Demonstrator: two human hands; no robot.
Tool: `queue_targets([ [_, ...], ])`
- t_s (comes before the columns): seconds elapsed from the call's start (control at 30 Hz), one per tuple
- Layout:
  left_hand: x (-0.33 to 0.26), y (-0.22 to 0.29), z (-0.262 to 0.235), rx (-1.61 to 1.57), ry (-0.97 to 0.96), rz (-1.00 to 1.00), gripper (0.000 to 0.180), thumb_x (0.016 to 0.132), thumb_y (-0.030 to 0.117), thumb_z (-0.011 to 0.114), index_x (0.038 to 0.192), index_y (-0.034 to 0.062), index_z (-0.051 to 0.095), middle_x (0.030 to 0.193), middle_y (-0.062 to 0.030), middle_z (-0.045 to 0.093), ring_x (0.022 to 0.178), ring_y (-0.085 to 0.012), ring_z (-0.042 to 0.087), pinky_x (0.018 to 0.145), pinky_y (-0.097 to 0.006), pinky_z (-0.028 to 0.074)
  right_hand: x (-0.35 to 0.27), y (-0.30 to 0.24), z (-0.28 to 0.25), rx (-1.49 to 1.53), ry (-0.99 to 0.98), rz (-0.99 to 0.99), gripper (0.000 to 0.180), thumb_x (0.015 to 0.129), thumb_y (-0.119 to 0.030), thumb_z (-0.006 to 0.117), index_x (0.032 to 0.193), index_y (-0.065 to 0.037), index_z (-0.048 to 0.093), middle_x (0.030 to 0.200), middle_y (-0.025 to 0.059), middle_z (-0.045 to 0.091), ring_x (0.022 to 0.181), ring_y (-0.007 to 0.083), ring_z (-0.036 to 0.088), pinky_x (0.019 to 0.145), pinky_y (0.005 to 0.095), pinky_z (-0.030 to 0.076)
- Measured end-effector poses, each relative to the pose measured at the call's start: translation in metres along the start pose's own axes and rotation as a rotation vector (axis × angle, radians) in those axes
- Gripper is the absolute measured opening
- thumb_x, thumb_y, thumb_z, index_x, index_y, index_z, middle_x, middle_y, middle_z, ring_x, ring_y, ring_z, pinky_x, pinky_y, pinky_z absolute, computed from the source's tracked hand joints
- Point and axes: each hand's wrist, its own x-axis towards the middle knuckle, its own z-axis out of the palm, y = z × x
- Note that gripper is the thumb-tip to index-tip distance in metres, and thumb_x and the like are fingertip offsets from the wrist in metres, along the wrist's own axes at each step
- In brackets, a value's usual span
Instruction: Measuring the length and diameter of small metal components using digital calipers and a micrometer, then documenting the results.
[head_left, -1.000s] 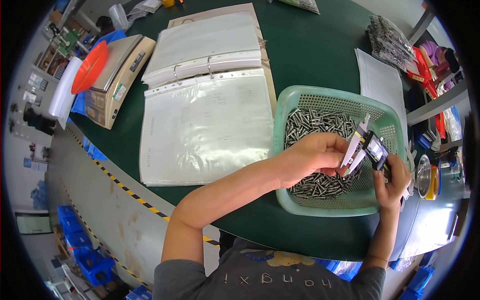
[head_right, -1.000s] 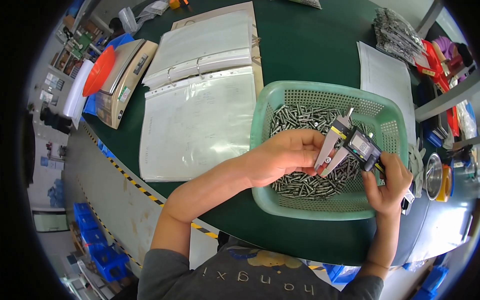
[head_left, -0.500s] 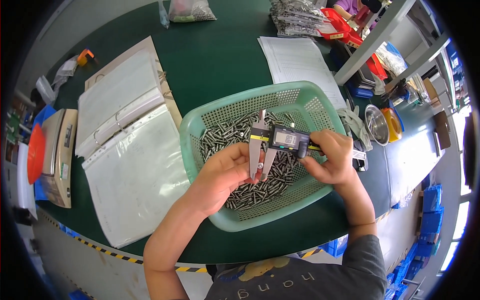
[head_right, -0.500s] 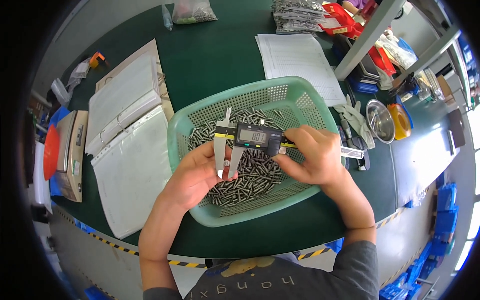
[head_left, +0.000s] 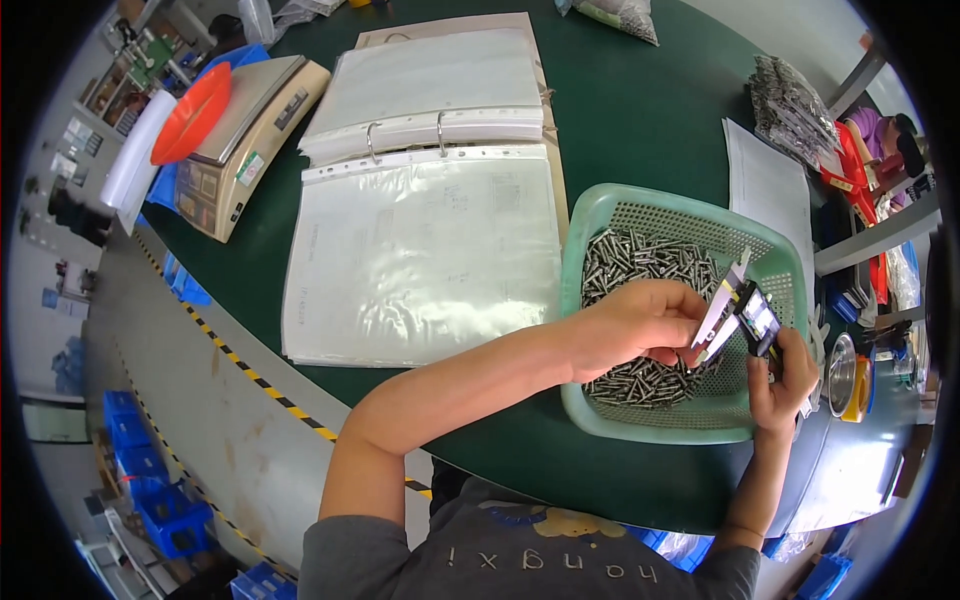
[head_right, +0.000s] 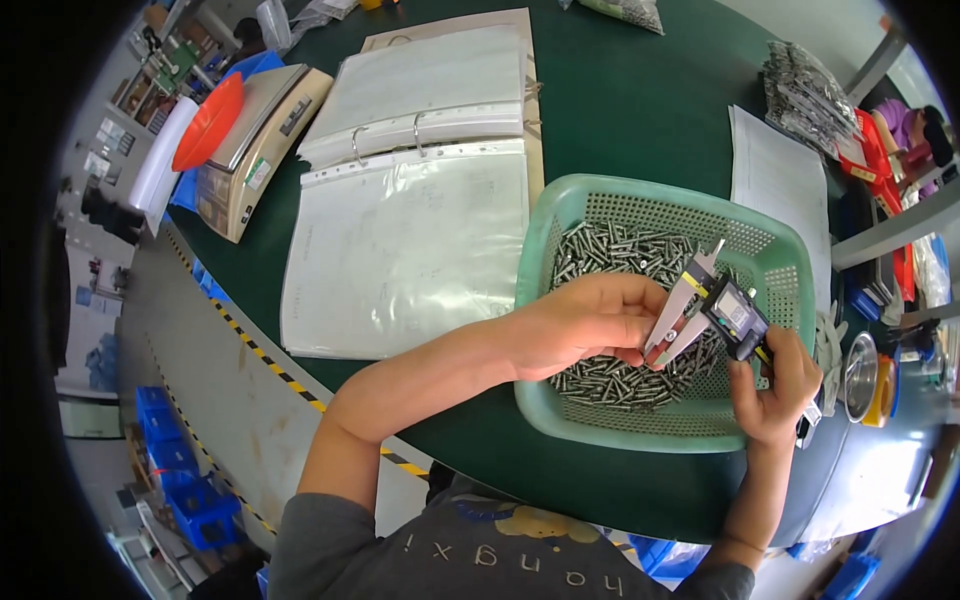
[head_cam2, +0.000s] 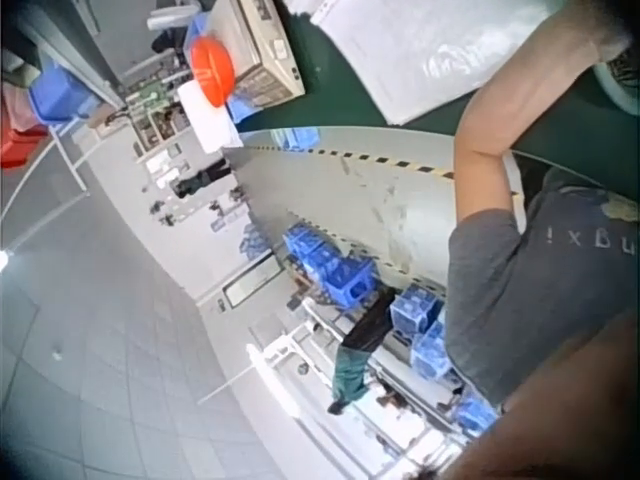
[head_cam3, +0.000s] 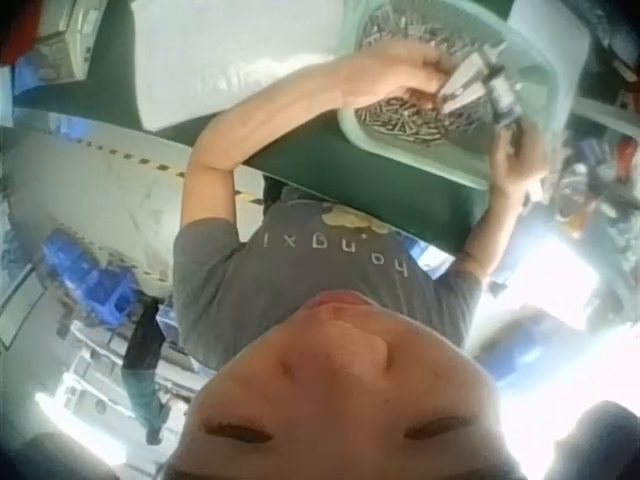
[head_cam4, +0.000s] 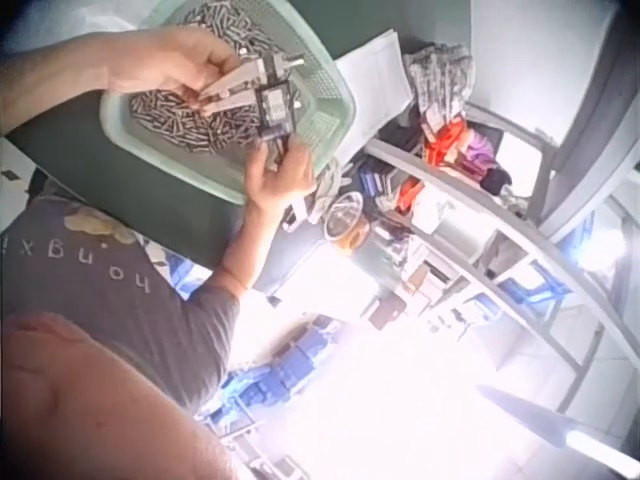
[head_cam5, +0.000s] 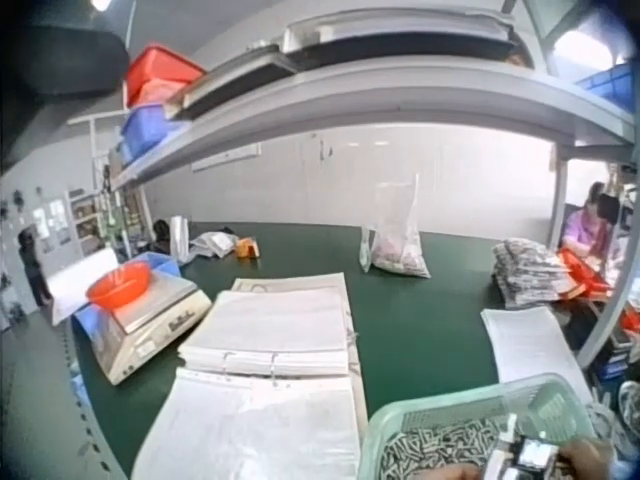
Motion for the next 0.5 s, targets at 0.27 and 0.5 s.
queue_targets([
  [0.27,-0.0013,-0.0029,-0.0006,-0.015,-0.008,0.018,0.016,0.084,0.010,0.048,0.097,0.0012,0.050,0.087,-0.0050,0.056,0.077,-0.0097,0.052,0.067,-0.021,0.040,0.0002,-0.0012,0.0001,0.001,-0.004,-0.005,0.031,0.070,-0.022,0.060,0.083,0.005,0.051,0.058,0.0074,0.042,0.042,0.0151,0.036,0.039,0.0252,0.028],
  [0.5,0.0032,-0.0029,-0.0009,-0.013,-0.026,-0.017,0.020,0.084,0.015,0.050,0.099,0.0011,0.049,0.087,-0.0068,0.056,0.079,-0.0122,0.053,0.069,-0.023,0.041,0.0006,-0.0041,-0.0019,-0.041,-0.035,-0.013,0.030,0.069,-0.016,0.057,0.091,0.004,0.053,0.061,0.0097,0.046,0.046,0.0196,0.042,0.042,0.0272,0.034],
])
